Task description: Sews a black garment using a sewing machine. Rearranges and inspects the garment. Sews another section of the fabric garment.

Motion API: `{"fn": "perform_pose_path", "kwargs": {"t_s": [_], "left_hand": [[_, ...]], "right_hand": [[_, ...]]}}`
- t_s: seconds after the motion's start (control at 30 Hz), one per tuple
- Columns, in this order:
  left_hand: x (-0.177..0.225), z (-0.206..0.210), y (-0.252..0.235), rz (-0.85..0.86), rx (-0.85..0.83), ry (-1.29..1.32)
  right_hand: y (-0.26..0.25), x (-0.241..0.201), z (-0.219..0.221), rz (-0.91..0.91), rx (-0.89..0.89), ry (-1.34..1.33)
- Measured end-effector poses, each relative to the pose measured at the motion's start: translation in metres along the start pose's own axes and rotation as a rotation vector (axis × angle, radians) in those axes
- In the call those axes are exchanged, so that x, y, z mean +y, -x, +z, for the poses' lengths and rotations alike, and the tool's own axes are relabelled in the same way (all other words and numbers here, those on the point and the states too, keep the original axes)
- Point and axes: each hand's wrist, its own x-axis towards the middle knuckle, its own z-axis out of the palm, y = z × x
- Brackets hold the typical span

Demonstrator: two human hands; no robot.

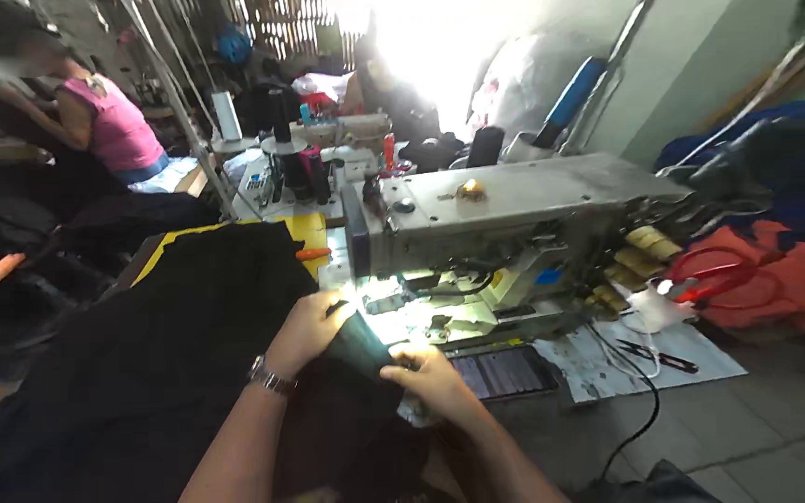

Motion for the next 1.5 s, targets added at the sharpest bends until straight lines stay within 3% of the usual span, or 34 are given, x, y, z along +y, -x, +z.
{"fn": "perform_pose_path", "kwargs": {"t_s": [0.1,0.2,0.3,0.47,0.7,1.27,1.4,1.5], "left_hand": [[0.0,0.002,-0.011,-0.077,-0.023,-0.098],[0.004,0.009,-0.025,-0.103,-0.059,-0.222],[0.001,0.023,-0.039,-0.046,-0.033,-0.289],[-0.012,0.04,-0.061,0.089,0.093,-0.166],[-0.012,0.033,-0.073,0.205,0.006,-0.181],[0.007,0.02,-0.07,0.12,-0.044,-0.166],[-0.039,0.045,-0.089,0.221,-0.006,-0.175],[-0.042,0.046,-0.089,0.243,0.012,-0.129]], "right_hand": [[-0.001,0.009,0.006,0.142,-0.071,-0.382],[0.002,0.016,0.009,0.192,-0.041,-0.53],[0.002,0.018,0.004,0.183,-0.011,-0.471],[-0.003,0.02,0.001,0.16,0.056,-0.428],[-0.004,0.021,0.009,0.169,0.159,-0.431],[-0.005,0.019,0.023,0.22,0.311,-0.41],[-0.006,0.021,0.023,0.227,0.318,-0.406],[-0.005,0.02,0.023,0.225,0.317,-0.404]]}}
